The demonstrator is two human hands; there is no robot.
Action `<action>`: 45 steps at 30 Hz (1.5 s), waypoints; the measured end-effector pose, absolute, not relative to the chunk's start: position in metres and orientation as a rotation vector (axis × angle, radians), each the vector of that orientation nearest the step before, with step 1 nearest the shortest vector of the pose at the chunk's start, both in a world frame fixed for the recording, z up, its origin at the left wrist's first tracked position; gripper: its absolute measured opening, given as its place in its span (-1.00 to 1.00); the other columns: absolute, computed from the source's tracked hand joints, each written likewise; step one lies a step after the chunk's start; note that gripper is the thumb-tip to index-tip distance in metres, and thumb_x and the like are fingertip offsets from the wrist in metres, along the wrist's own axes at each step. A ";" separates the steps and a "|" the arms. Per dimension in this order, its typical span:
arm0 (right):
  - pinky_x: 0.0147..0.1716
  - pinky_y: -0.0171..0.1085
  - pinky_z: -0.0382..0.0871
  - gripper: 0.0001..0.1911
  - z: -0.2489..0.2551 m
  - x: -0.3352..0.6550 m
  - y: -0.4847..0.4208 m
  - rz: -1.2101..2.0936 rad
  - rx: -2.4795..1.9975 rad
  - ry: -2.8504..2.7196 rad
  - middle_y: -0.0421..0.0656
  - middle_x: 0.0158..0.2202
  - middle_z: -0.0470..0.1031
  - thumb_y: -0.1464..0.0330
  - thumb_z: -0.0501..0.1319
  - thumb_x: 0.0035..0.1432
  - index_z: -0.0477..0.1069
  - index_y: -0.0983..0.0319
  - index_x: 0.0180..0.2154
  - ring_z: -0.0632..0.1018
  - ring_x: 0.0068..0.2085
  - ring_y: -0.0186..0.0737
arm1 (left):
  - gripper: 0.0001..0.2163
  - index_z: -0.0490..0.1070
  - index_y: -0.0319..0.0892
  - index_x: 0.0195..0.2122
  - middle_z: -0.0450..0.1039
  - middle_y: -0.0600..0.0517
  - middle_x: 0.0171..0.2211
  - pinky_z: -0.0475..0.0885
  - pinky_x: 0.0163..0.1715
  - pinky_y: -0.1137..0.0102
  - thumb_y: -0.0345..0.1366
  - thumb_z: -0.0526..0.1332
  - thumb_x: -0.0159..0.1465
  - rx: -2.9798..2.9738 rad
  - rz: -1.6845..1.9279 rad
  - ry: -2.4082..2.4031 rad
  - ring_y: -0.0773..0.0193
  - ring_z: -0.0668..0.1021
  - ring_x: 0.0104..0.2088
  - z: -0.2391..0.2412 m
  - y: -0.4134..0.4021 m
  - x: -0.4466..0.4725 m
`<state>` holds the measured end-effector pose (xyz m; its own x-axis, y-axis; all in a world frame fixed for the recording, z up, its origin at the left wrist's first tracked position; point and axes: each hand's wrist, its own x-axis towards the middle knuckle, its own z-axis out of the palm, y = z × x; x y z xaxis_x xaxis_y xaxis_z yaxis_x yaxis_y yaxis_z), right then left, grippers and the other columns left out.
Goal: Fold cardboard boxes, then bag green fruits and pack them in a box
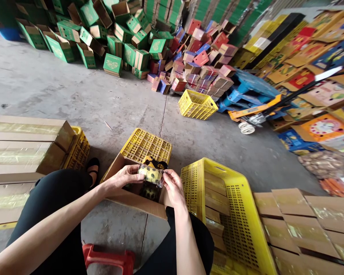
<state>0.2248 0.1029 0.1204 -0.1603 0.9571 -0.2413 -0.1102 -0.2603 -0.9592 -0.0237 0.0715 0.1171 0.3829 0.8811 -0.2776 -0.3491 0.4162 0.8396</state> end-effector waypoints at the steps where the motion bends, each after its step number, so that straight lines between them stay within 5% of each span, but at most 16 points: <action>1: -0.33 -0.25 0.50 -0.66 0.120 0.225 0.103 1.567 -1.220 -1.084 -0.23 -0.32 0.59 0.06 0.49 0.06 0.54 0.10 -0.25 0.57 -0.34 -0.21 | -0.41 0.58 -0.12 0.15 0.62 -0.15 0.09 0.49 0.10 0.22 -0.01 0.53 0.13 0.774 0.898 0.828 -0.06 0.60 0.14 0.117 0.072 -0.024; 12: -0.28 -0.28 0.53 -0.64 0.119 0.223 0.104 1.611 -1.192 -1.076 -0.22 -0.27 0.62 0.09 0.53 0.04 0.59 0.11 -0.19 0.59 -0.30 -0.23 | -0.38 0.49 -0.16 0.21 0.59 -0.17 0.11 0.54 0.06 0.20 -0.05 0.51 0.17 0.759 0.957 0.862 -0.07 0.61 0.10 0.109 0.073 -0.023; 17: -0.06 -0.22 0.54 -0.57 0.116 0.225 0.104 1.552 -1.197 -1.218 -0.15 -0.02 0.64 0.09 0.48 0.14 0.59 0.10 0.00 0.63 -0.07 -0.13 | -0.23 0.30 -0.10 0.35 0.62 -0.18 0.04 0.56 0.07 0.08 -0.11 0.54 0.16 0.631 1.008 0.850 -0.06 0.66 0.02 0.107 0.072 -0.022; 20: 0.06 -0.15 0.51 -0.50 0.119 0.227 0.103 1.527 -1.175 -1.291 -0.14 0.15 0.58 0.09 0.45 0.18 0.54 0.02 0.14 0.60 0.08 -0.07 | -0.29 0.34 -0.10 0.33 0.61 -0.17 0.07 0.58 0.05 0.12 -0.10 0.52 0.19 0.634 0.985 0.850 -0.01 0.69 -0.04 0.109 0.072 -0.023; 26: 0.04 -0.08 0.56 -0.53 0.130 0.227 0.103 1.582 -1.082 -1.441 -0.09 0.34 0.40 -0.01 0.37 0.23 0.60 0.04 0.09 0.52 0.21 0.06 | -0.38 0.46 -0.15 0.23 0.65 -0.14 -0.01 0.60 -0.05 0.26 -0.03 0.49 0.20 0.587 0.956 0.910 0.12 0.73 -0.22 0.108 0.074 -0.024; 31: 0.10 -0.04 0.55 -0.39 0.130 0.223 0.103 1.532 -1.088 -1.461 -0.03 0.29 0.43 -0.04 0.43 0.14 0.54 0.09 0.14 0.55 0.17 0.05 | -0.35 0.44 -0.14 0.25 0.65 -0.14 -0.02 0.57 -0.01 0.26 0.01 0.48 0.20 0.614 0.929 0.881 0.13 0.72 -0.15 0.108 0.074 -0.024; 38: -0.06 -0.09 0.64 -0.58 0.124 0.216 0.101 1.400 -1.204 -1.435 -0.05 0.06 0.57 0.01 0.38 0.22 0.59 0.13 -0.02 0.66 -0.04 -0.03 | -0.32 0.43 -0.21 0.22 0.65 -0.17 -0.06 0.54 0.05 0.18 0.03 0.50 0.16 0.717 0.927 0.933 0.09 0.69 -0.14 0.116 0.072 -0.019; 45: -0.18 -0.12 0.69 -0.63 0.131 0.215 0.099 1.292 -1.208 -1.502 -0.02 0.07 0.59 0.05 0.36 0.25 0.68 0.16 -0.09 0.69 -0.19 -0.09 | -0.36 0.50 -0.21 0.19 0.67 -0.16 -0.09 0.55 0.03 0.19 0.12 0.41 0.23 0.725 0.923 0.946 0.07 0.70 -0.15 0.109 0.073 -0.021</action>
